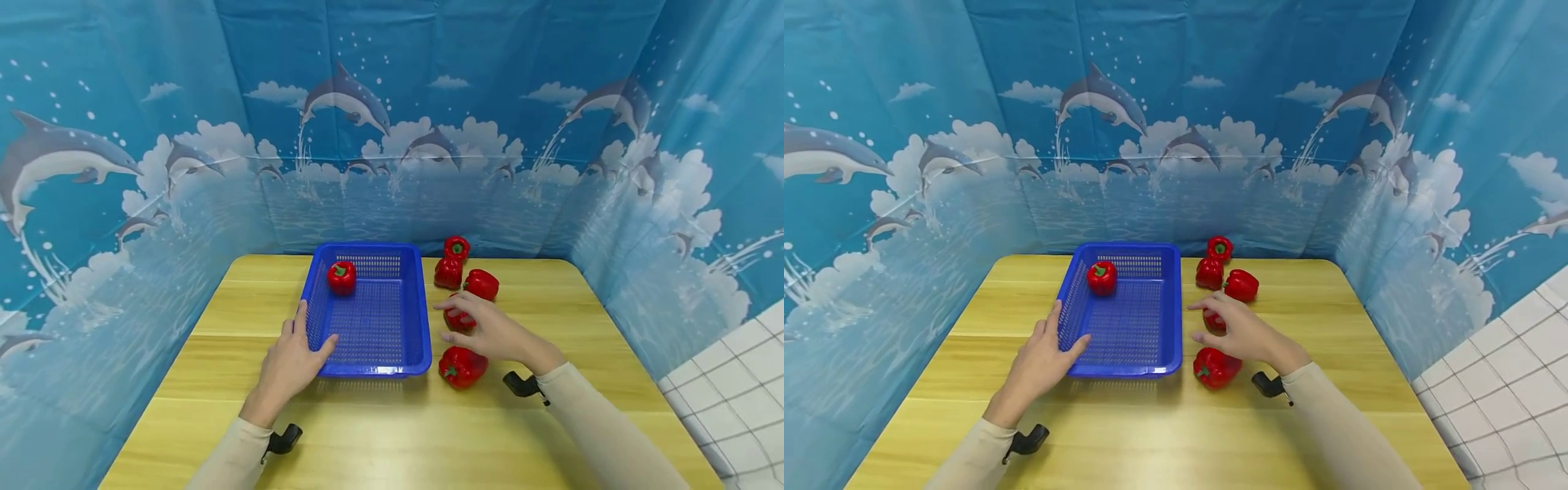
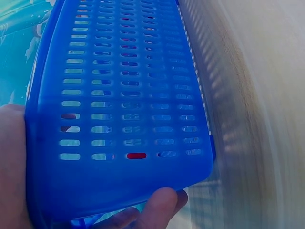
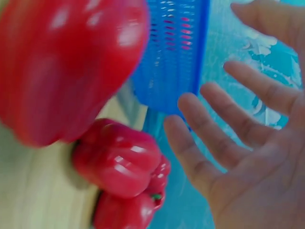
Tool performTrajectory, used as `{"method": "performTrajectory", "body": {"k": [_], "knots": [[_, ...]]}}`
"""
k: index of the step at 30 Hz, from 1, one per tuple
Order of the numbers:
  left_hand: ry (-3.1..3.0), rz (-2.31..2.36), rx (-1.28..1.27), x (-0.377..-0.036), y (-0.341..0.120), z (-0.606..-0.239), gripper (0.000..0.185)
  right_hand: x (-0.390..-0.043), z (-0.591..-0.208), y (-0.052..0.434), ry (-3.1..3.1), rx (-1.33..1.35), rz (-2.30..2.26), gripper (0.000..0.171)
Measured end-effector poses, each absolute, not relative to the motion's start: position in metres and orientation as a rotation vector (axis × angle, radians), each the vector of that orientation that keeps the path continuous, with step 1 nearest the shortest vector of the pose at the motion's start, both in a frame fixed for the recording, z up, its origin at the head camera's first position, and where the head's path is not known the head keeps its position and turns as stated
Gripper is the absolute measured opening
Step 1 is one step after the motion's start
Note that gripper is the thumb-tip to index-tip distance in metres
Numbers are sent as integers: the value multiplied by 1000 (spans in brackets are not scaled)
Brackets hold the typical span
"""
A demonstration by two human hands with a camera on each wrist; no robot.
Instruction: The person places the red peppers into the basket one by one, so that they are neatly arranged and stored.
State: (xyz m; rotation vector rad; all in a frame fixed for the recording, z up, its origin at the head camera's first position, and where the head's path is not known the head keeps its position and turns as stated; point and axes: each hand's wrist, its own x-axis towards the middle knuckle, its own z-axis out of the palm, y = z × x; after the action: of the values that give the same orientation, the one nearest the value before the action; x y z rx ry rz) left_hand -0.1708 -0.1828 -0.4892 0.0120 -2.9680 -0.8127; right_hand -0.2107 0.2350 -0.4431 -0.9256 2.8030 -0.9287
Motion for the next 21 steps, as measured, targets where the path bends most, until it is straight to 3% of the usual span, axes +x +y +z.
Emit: {"method": "performTrajectory", "body": {"k": [14,21], "knots": [[-2978,-808,8,-171,-182,-485,113,-198,-476,261,2549,-948,-872,82],[-2987,-814,23,-168,-182,-485,112,-199,-486,264,2495,-956,-893,84]]}}
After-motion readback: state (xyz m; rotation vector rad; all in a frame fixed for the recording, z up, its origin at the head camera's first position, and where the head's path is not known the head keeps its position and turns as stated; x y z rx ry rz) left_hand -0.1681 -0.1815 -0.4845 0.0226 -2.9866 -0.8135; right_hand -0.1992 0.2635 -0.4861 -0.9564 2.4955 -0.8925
